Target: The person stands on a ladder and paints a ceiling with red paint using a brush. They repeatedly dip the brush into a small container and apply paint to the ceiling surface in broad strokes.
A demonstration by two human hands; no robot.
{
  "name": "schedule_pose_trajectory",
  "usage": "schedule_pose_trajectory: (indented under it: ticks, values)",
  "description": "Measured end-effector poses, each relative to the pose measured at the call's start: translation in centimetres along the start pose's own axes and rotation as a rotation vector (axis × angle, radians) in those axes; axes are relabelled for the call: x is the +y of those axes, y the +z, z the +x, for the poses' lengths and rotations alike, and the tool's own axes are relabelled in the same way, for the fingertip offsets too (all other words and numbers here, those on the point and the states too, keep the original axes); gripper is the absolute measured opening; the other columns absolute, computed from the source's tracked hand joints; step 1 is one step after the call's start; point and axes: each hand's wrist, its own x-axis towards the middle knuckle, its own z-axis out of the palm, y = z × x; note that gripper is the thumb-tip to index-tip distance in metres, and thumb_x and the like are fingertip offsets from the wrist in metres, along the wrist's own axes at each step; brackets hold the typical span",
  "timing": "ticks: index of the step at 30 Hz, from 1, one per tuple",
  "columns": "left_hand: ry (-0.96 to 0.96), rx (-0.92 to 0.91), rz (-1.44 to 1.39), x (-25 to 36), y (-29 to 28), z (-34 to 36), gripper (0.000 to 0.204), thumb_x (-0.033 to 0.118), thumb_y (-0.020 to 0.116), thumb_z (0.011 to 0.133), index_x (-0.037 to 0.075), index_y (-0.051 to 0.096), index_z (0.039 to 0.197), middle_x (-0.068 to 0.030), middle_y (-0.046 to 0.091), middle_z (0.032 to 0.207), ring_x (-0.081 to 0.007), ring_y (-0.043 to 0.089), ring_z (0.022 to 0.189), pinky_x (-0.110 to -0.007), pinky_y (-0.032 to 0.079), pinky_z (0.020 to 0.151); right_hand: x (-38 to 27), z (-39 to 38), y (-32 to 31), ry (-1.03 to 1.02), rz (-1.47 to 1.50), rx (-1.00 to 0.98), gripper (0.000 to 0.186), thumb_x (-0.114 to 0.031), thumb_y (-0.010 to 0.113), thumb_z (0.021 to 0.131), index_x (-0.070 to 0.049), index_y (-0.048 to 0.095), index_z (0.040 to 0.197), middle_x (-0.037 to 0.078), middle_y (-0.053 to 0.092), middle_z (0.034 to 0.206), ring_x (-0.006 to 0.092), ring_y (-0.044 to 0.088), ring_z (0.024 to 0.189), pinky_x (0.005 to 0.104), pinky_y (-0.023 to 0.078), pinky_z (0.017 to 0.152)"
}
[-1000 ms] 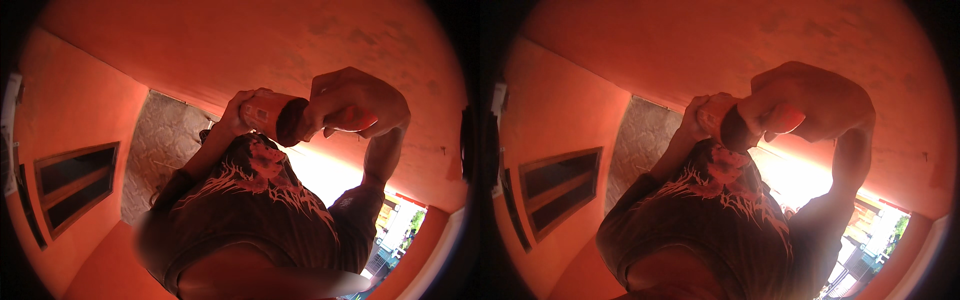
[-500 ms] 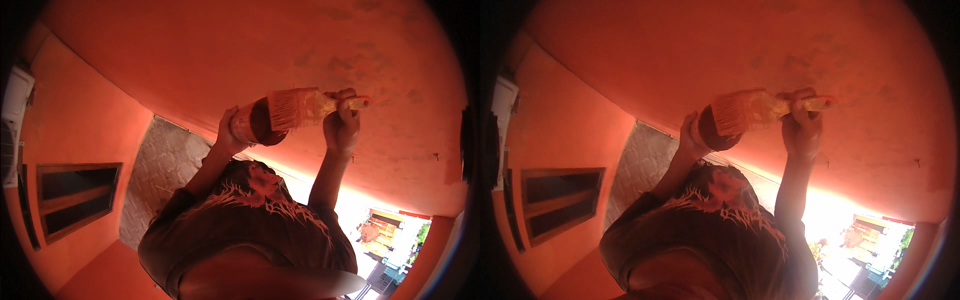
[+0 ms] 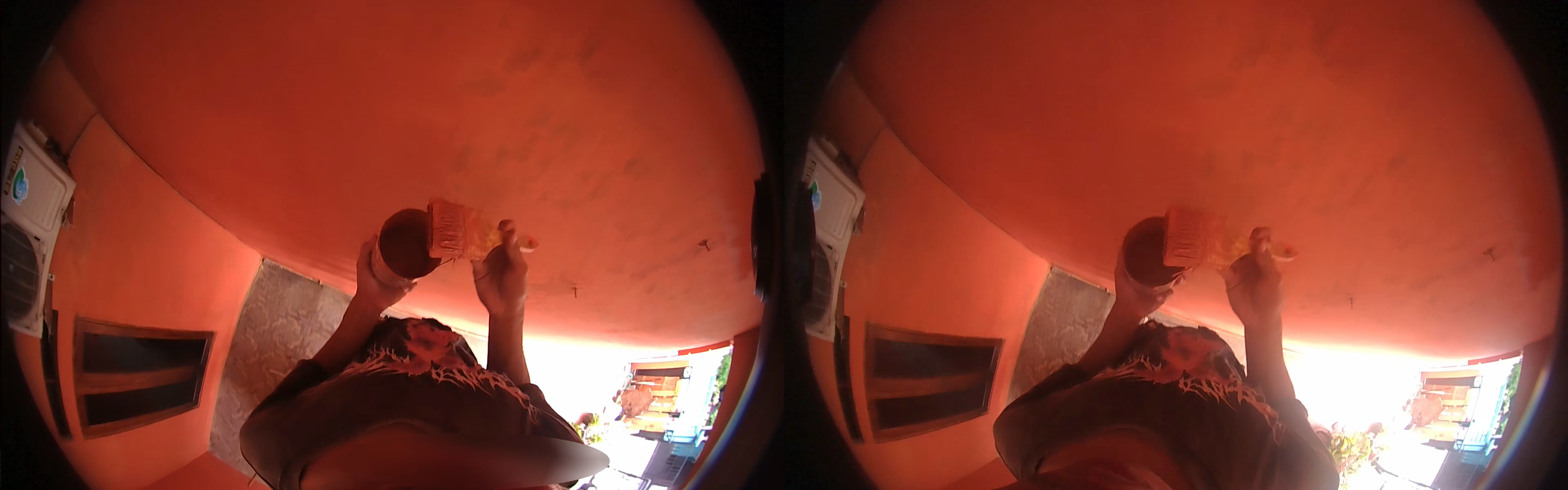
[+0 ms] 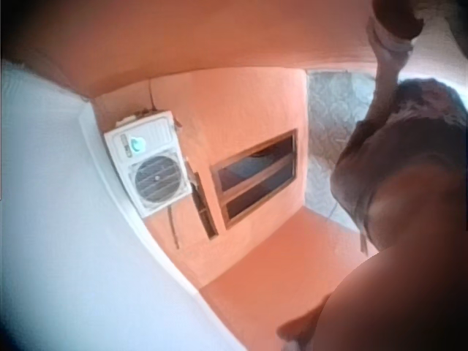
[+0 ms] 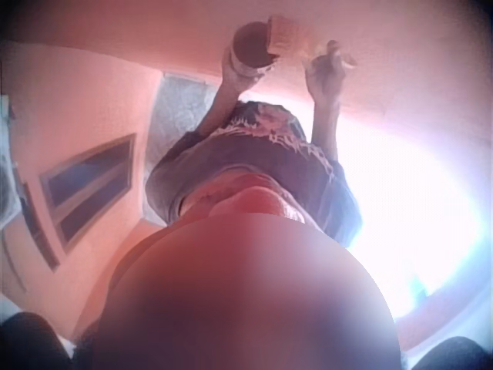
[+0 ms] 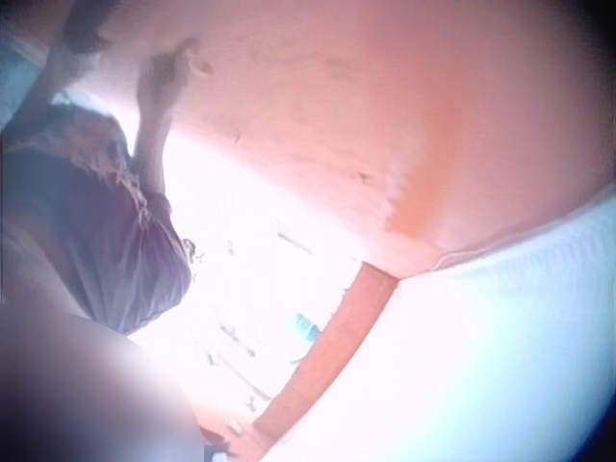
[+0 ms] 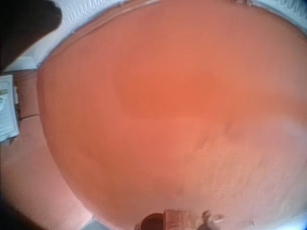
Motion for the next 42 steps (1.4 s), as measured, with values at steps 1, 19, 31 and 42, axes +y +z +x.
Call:
schedule_pose_trajectory:
  ticks: [1, 19, 31, 42]
  values:
    - [-0.042, -0.045, -0.04, 0.1, -0.9, 0.3, 0.056, 0.063, 0.049, 0.092, 0.022, 0.06, 0.129, -0.006, 0.067, 0.118, -0.0283, 0.067, 0.094, -0.037, 0.051, 0.051, 0.3, 0.2, -0.2, 0.013, -0.015, -0.009, 0.025, -0.024, 0.053, 0.104, -0.007, 0.055, 0.123, 0.01, 0.055, 0.133, 0.0279, 0.059, 0.124, 0.0426, 0.058, 0.099]
    - [0.001, -0.184, -0.168, 1.5, -0.8, -0.1, 0.068, 0.064, 0.047, 0.091, 0.014, 0.05, 0.137, -0.0153, 0.062, 0.121, -0.036, 0.063, 0.097, -0.031, 0.049, 0.05, -1.2, 3.3, 7.6, -0.109, -0.112, -0.233, 0.035, -0.018, 0.064, 0.098, -0.003, 0.051, 0.127, 0.01, 0.055, 0.129, 0.0249, 0.059, 0.116, 0.0379, 0.056, 0.094]
    - [0.046, -0.25, -0.206, 2.4, -2.0, -0.7, 0.081, 0.071, 0.054, 0.087, 0.01, 0.046, 0.141, -0.0176, 0.058, 0.123, -0.0376, 0.06, 0.102, -0.03, 0.051, 0.052, -2.8, 7.9, 15.3, -1.134, -1.162, -0.08, 0.035, -0.007, 0.065, 0.094, 0.004, 0.057, 0.125, 0.014, 0.06, 0.126, 0.0207, 0.059, 0.114, 0.0353, 0.05, 0.097]
    - [-0.032, -0.3, -0.186, 2.1, -0.4, 0.2, 0.081, 0.068, 0.056, 0.088, 0.008, 0.045, 0.141, -0.0196, 0.055, 0.124, -0.0383, 0.058, 0.104, -0.03, 0.051, 0.055, -1.2, 10.8, 13.7, -1.226, -1.083, -0.071, 0.025, -0.001, 0.065, 0.092, 0.002, 0.065, 0.117, 0.011, 0.068, 0.11, 0.0185, 0.065, 0.097, 0.0293, 0.052, 0.087]
